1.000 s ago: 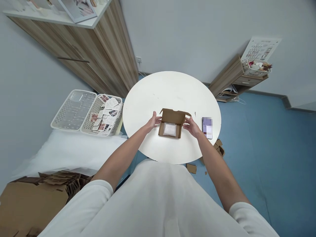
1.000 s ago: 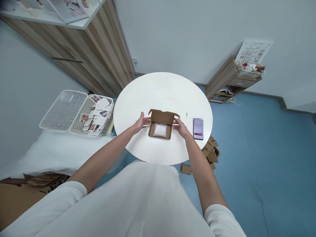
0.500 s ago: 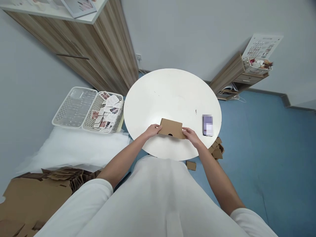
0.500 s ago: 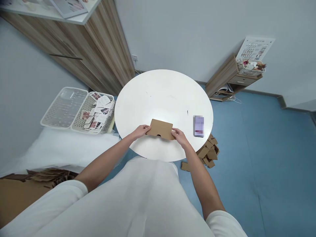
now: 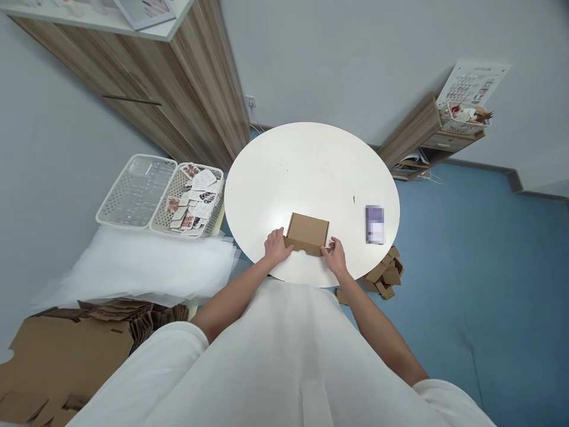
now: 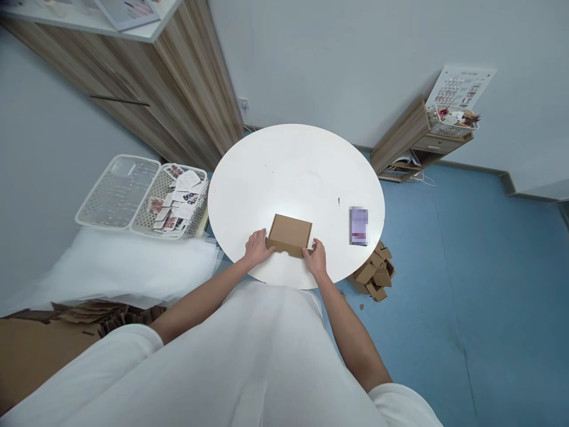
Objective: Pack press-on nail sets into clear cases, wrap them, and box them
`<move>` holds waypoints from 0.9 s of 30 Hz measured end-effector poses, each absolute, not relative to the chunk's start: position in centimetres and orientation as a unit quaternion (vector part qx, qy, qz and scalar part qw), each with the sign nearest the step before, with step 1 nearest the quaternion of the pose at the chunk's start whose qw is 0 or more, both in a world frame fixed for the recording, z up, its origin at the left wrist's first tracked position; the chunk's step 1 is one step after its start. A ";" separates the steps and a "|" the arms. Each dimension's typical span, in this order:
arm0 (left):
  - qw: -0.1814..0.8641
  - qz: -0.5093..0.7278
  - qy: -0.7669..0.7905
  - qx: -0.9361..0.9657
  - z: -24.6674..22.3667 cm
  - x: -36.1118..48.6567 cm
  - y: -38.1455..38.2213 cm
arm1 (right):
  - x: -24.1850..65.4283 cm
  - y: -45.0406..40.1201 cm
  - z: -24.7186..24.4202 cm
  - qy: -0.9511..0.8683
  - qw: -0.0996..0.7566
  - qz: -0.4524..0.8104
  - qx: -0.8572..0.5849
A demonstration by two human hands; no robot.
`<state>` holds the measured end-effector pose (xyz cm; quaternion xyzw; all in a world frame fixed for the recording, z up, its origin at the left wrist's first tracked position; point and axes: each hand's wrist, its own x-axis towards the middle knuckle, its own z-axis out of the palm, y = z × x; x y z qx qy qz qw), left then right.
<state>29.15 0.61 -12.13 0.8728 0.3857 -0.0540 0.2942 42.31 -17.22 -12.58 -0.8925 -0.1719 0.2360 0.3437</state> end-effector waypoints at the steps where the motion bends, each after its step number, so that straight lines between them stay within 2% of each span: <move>1: 0.293 -0.034 0.360 0.885 -12.1 28.9 0.5 | 42.1 -17.5 -12.5 -0.191 0.343 0.214 -0.895; 5: 0.297 -0.001 0.264 0.918 -11.6 27.9 1.0 | 41.8 -18.4 -11.7 -0.287 0.301 0.177 -0.892; 9: 0.304 -0.042 0.219 0.926 -11.4 27.5 1.8 | 41.4 -18.8 -11.3 -0.343 0.233 0.185 -0.891; 12: 0.306 -0.066 0.208 0.927 -11.4 27.6 2.0 | 41.1 -18.6 -11.5 -0.356 0.216 0.201 -0.887; 19: 0.325 -0.069 0.205 0.921 -11.0 27.4 2.1 | 41.4 -18.5 -11.0 -0.336 0.241 0.250 -0.875; 27: 0.375 -0.010 0.186 0.908 -9.3 26.9 2.6 | 42.1 -19.0 -9.8 -0.266 0.344 0.303 -0.848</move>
